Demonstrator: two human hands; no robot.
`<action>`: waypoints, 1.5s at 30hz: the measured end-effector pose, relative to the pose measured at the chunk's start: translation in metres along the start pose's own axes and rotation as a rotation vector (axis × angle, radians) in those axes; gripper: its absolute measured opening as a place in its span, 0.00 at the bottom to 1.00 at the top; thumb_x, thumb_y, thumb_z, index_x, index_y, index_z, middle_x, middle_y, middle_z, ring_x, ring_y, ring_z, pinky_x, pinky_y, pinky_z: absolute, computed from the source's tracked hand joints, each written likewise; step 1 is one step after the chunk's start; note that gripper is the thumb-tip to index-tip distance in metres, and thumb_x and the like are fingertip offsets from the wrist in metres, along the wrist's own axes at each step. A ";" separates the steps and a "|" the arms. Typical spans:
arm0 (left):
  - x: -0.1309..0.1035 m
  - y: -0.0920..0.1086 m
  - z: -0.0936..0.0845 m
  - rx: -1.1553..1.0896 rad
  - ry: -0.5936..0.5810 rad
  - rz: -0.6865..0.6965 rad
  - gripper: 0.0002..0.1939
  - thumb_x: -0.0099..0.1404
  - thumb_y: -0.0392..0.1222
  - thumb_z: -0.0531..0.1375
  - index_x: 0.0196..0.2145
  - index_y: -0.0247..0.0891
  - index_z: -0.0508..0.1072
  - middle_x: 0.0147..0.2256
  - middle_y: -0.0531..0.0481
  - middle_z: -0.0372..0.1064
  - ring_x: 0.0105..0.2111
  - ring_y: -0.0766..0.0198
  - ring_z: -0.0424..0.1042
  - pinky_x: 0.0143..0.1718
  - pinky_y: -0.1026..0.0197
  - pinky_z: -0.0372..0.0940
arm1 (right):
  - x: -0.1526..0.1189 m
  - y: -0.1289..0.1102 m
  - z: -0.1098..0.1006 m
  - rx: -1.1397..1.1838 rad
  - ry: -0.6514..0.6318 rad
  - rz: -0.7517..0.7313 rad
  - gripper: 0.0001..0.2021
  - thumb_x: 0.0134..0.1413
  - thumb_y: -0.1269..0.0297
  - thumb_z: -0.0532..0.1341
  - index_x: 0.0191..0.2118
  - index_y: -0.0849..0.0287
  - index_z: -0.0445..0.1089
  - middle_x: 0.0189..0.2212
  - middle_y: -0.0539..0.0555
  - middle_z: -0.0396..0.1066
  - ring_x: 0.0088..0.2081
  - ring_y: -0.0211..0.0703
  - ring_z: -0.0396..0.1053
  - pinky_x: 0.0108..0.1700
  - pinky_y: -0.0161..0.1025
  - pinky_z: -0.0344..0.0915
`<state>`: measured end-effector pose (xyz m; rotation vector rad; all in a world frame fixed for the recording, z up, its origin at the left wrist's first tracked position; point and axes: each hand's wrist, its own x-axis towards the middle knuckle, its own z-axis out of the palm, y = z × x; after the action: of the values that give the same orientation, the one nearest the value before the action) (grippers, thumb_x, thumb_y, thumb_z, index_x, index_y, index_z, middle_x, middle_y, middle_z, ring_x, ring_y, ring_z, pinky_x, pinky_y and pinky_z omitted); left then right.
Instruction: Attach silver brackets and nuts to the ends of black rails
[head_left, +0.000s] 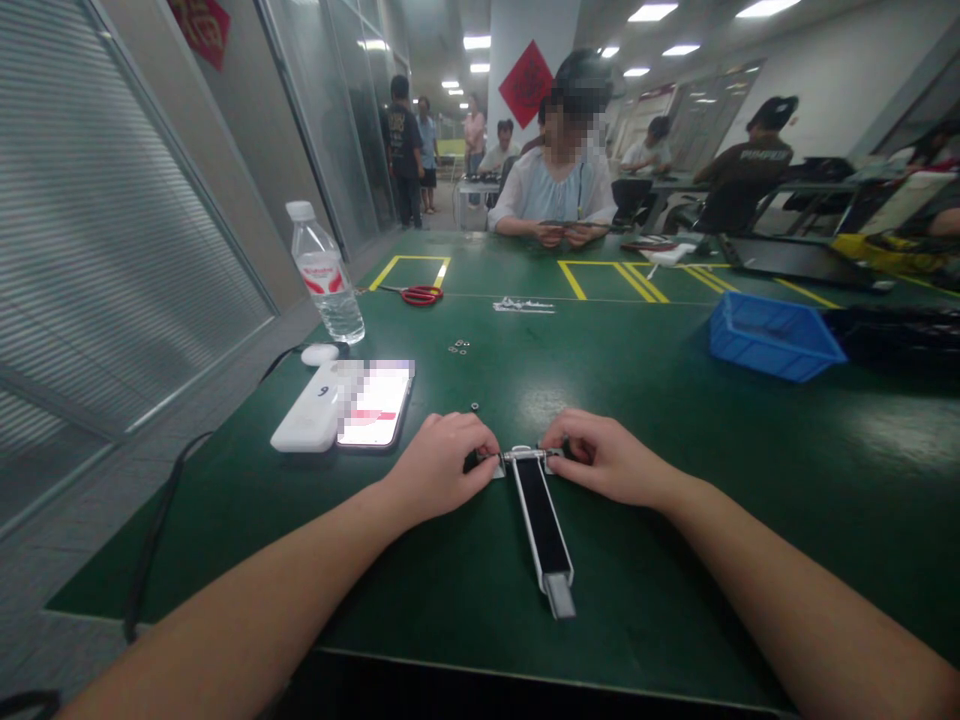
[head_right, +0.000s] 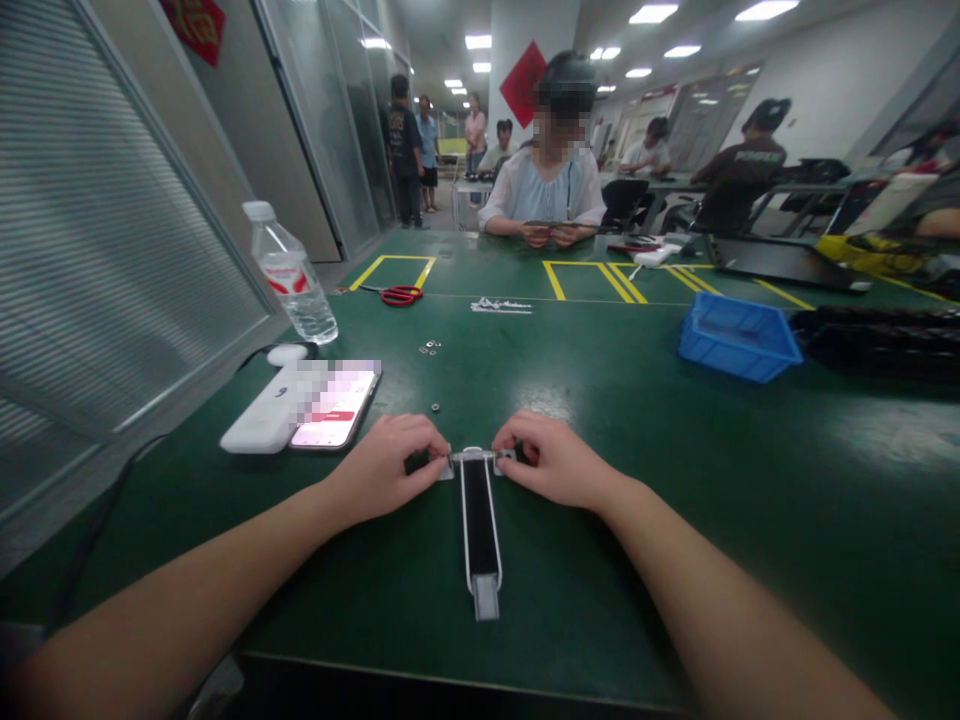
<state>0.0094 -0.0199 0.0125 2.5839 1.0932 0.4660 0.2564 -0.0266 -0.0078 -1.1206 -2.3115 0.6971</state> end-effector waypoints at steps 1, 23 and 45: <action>0.000 0.000 0.000 0.001 0.000 -0.001 0.03 0.62 0.36 0.58 0.32 0.38 0.72 0.34 0.51 0.71 0.36 0.60 0.69 0.39 0.57 0.57 | 0.000 0.000 0.000 0.002 -0.001 0.002 0.04 0.54 0.69 0.60 0.37 0.59 0.70 0.31 0.51 0.64 0.26 0.33 0.59 0.29 0.33 0.57; 0.000 0.003 0.005 -0.004 0.017 -0.014 0.05 0.64 0.41 0.59 0.37 0.38 0.71 0.38 0.50 0.70 0.40 0.58 0.68 0.41 0.55 0.60 | -0.001 -0.002 -0.001 -0.008 -0.009 0.016 0.04 0.55 0.69 0.60 0.37 0.60 0.70 0.32 0.51 0.64 0.25 0.33 0.58 0.28 0.32 0.58; 0.009 -0.026 -0.002 0.176 0.061 -0.016 0.08 0.64 0.30 0.56 0.38 0.37 0.74 0.40 0.46 0.74 0.41 0.57 0.72 0.41 0.54 0.66 | -0.002 -0.012 -0.011 -0.031 0.149 -0.038 0.06 0.59 0.65 0.57 0.36 0.60 0.71 0.32 0.53 0.67 0.27 0.34 0.62 0.29 0.33 0.61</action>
<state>-0.0017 0.0039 0.0058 2.7260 1.2250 0.4677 0.2570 -0.0316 0.0072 -1.1012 -2.2188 0.5465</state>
